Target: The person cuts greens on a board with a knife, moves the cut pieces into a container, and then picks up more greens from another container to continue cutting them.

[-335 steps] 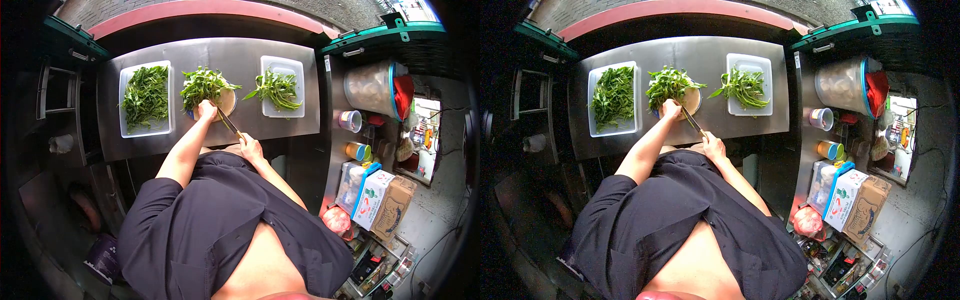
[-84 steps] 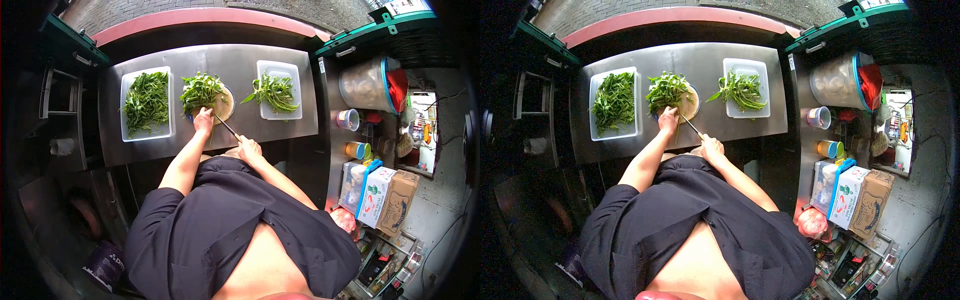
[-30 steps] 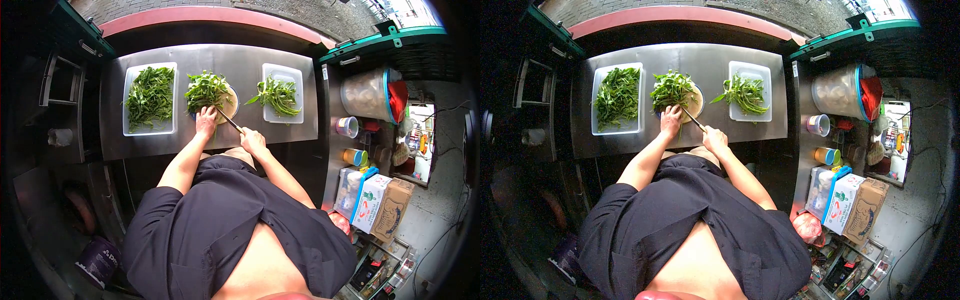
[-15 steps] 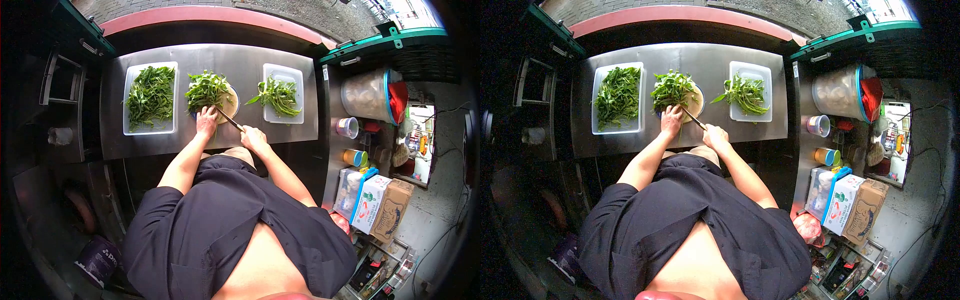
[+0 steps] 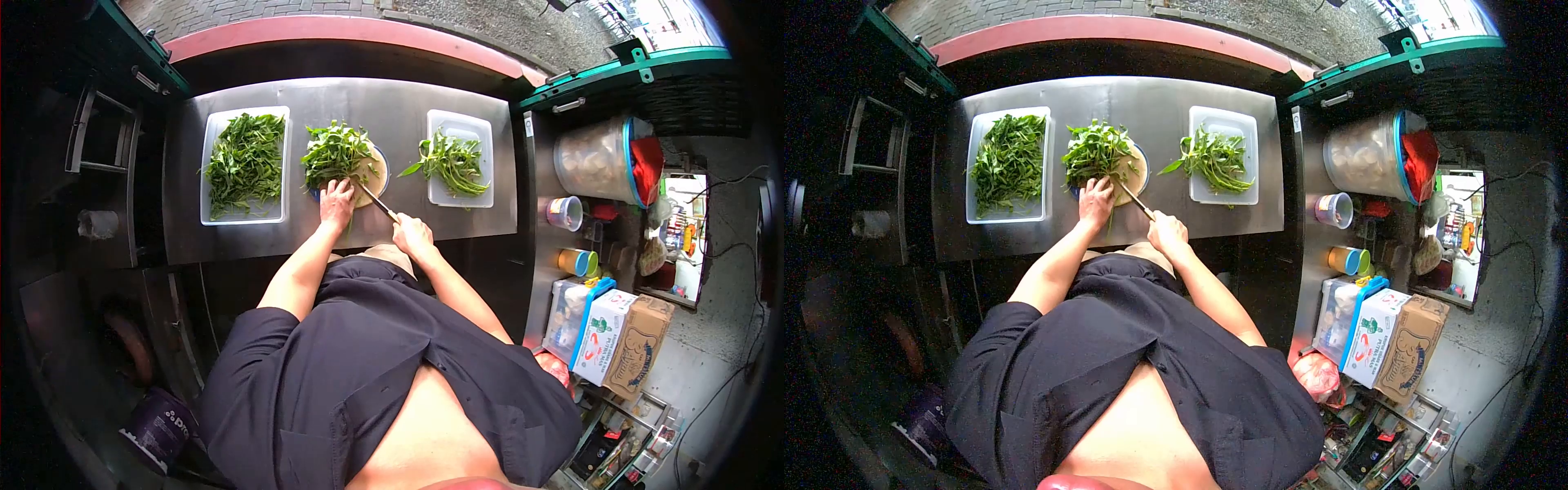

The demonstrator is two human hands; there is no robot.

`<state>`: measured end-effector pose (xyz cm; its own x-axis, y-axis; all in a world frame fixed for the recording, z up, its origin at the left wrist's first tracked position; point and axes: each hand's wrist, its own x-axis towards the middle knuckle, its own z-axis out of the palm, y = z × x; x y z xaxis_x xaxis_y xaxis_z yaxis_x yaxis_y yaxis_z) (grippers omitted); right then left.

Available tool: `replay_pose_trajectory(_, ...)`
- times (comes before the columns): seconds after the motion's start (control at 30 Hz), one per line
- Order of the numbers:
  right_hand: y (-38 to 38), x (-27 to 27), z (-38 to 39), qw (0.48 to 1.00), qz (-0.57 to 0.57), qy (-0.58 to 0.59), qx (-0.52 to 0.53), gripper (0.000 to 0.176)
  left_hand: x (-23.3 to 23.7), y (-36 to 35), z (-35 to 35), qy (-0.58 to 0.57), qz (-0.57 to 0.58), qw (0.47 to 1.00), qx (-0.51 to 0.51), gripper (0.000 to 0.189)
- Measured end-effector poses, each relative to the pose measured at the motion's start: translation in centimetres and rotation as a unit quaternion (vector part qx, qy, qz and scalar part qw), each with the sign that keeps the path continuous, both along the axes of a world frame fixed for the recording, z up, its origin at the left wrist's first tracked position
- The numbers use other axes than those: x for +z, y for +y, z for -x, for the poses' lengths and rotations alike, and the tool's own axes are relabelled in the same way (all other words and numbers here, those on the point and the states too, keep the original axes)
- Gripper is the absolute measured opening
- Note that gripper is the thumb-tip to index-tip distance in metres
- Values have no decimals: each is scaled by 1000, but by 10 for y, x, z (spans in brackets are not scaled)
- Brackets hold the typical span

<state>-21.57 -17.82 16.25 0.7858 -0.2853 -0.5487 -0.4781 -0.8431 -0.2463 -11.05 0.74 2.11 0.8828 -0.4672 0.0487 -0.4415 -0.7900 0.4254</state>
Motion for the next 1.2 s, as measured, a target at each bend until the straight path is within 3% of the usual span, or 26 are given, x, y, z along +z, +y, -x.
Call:
replay_pose_trajectory(0.23, -3, 2, 4, 999, -20, -34, -19, 21, 1, -1, -2, 8, -5, 1000, -5, 34)
replay_pose_trajectory(0.5, 10, 2, 10, 998, -43, -50, -2, 22, -4, 1, 0, -5, -10, 1000, -8, 23)
replay_pose_trajectory(1.1, 12, 0, 1, 998, -62, 11, -7, 26, -2, 3, -3, -8, 1, 1000, -10, 17)
replay_pose_trajectory(1.2, 21, 4, 3, 998, -17, 52, 7, 25, -3, 3, -3, -15, 14, 1000, -10, 17)
